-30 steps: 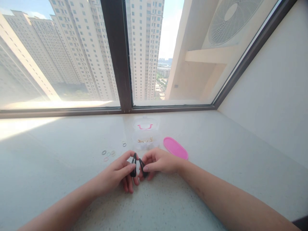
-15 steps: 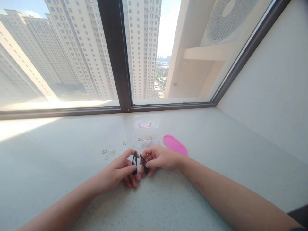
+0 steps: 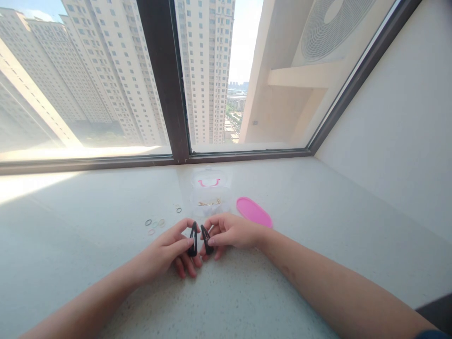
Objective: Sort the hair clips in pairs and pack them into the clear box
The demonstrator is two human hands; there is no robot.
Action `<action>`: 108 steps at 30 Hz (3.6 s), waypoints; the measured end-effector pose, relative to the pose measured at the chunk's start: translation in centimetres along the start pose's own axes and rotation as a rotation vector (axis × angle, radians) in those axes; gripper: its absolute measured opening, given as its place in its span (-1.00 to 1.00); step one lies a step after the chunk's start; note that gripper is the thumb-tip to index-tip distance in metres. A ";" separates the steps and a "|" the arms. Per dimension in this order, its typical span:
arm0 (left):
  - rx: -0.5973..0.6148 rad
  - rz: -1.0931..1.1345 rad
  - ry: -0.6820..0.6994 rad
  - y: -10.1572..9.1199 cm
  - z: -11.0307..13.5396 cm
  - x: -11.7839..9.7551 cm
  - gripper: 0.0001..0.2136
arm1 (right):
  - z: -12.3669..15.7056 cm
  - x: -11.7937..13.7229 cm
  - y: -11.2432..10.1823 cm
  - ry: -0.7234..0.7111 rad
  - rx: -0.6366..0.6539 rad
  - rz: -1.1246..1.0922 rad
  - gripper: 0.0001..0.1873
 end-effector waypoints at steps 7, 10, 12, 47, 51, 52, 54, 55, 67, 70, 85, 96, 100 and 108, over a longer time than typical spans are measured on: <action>0.009 -0.020 0.015 0.0 0.0 0.1 -0.78 | 0.0 0.0 -0.1 0.005 -0.007 -0.002 -0.62; 0.024 -0.037 0.006 0.1 0.0 -0.1 -0.78 | 0.1 0.0 0.0 0.008 -0.005 0.001 -0.61; 0.029 -0.046 -0.001 0.1 0.0 -0.2 -0.77 | 0.1 0.0 0.0 0.009 -0.004 0.002 -0.60; 0.037 -0.070 0.003 0.5 0.5 -1.2 -0.84 | 0.2 0.1 0.0 0.042 0.010 -0.001 -0.72; 0.035 -0.068 0.002 0.3 0.4 -1.1 -0.84 | 0.4 0.4 0.2 0.045 0.018 0.015 -0.63; 0.036 -0.067 0.001 0.3 0.3 -1.0 -0.85 | 0.4 0.5 0.2 0.046 0.017 0.016 -0.62; 0.037 -0.069 0.006 0.3 0.3 -0.9 -0.85 | 0.4 0.5 0.2 0.044 0.017 0.012 -0.61; 0.037 -0.073 0.009 0.2 0.3 -0.8 -0.86 | 0.4 0.5 0.3 0.041 0.019 0.009 -0.61; 0.032 -0.079 0.029 0.1 0.1 0.0 -0.86 | 0.2 -0.4 -0.2 0.020 0.054 0.003 -0.62; 0.037 -0.081 0.035 0.1 0.1 0.0 -0.83 | 0.1 -0.6 -0.3 0.021 0.064 -0.001 -0.62; 0.011 -0.052 0.071 0.2 -0.1 0.2 -0.53 | 0.2 0.2 0.3 0.027 0.065 0.020 -0.68; 0.001 -0.054 0.088 0.1 -0.1 0.4 -0.41 | 0.1 0.3 0.3 0.044 0.067 0.046 -0.65; 0.000 -0.068 0.089 0.3 0.1 0.4 -0.42 | 0.1 0.4 0.4 0.051 0.069 0.043 -0.64; -0.003 -0.073 0.060 0.3 -0.1 0.1 -0.40 | 0.0 0.0 0.1 0.043 0.053 0.043 -0.59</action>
Point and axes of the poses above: each hand's wrist, its own z-axis away from the middle knuckle, its own y-axis out of the palm, x = y × z, the point moved 2 cm from there along -z, towards the middle knuckle, and after that the axes turned 3 degrees about -x, right-handed, at the moved point
